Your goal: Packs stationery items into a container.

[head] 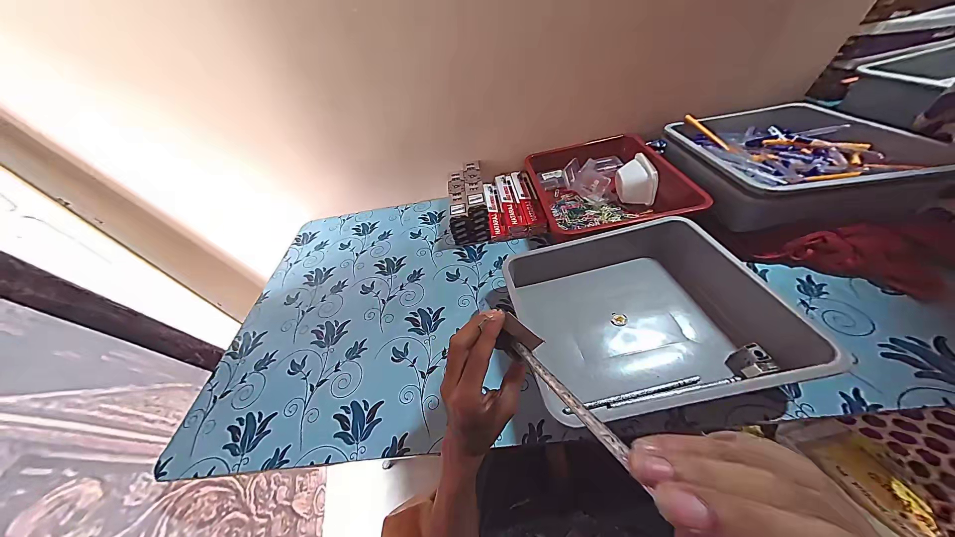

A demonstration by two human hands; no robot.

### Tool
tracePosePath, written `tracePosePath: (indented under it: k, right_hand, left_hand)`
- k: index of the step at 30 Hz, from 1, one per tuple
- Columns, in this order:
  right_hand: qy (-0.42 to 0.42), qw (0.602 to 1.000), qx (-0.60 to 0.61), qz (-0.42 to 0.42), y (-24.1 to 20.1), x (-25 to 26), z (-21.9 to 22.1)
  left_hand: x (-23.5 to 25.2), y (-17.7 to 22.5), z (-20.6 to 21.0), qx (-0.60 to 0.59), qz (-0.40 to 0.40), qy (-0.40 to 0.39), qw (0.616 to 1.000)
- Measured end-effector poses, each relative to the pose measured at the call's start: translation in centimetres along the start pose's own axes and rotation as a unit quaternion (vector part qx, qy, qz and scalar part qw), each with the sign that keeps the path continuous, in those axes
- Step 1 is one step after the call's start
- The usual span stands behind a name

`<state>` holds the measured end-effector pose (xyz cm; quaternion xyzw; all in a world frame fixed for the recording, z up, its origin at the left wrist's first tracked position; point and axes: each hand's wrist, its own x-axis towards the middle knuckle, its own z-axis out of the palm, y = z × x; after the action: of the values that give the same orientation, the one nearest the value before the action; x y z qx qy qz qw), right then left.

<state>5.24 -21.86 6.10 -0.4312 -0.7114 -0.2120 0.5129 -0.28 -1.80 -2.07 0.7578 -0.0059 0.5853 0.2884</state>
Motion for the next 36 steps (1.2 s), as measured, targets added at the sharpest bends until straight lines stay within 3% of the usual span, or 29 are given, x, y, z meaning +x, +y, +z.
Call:
tracePosePath:
  k: [7, 13, 18, 22, 24, 26, 28, 29, 31, 32, 36]
  right_hand:
    - [-0.039, 0.994, -0.085, -0.054, 1.6, 0.7, 1.5]
    - [-0.018, 0.983, -0.168, -0.065, 3.6, 1.6, 2.9]
    - [0.002, 0.975, -0.224, 0.01, 5.1, 1.5, 3.6]
    - [0.02, 0.97, -0.234, 0.06, 4.3, 0.3, 0.6]
    - [-0.064, 0.957, -0.253, 0.129, 5.3, -0.1, -1.6]
    - [-0.269, 0.907, -0.23, 0.23, 7.7, -0.8, -4.0]
    - [-0.466, 0.801, -0.13, 0.354, 10.4, -1.4, -5.5]
    - [-0.526, 0.747, -0.092, 0.396, 11.4, -1.7, -5.4]
    - [-0.595, 0.679, -0.043, 0.428, 12.6, -2.4, -4.6]
    - [-0.608, 0.666, -0.027, 0.431, 12.9, -2.6, -4.2]
    - [-0.602, 0.689, -0.042, 0.402, 13.4, -3.7, -3.7]
  left_hand:
    - [0.0, 0.2, 0.4, -0.005, 0.017, -0.007, 1.0]
    - [0.0, 0.4, 0.6, -0.018, 0.024, -0.009, 1.0]
    - [0.4, 0.9, 0.3, -0.005, 0.012, -0.019, 1.0]
    - [0.4, 0.4, 0.1, -0.032, -0.002, -0.024, 0.999]
    - [0.3, 0.3, 0.0, -0.041, -0.005, -0.027, 0.999]
    - [0.2, 0.3, 0.0, -0.042, -0.002, -0.031, 0.999]
    - [0.2, 0.3, 0.0, -0.048, 0.0, -0.037, 0.998]
    - [0.1, 0.3, 0.0, -0.049, -0.001, -0.041, 0.998]
    - [0.0, 0.3, 0.0, -0.052, -0.003, -0.04, 0.998]
    - [0.0, 0.2, -0.1, -0.051, -0.006, -0.039, 0.998]
    - [-0.2, 0.0, -0.5, -0.054, -0.019, -0.036, 0.998]
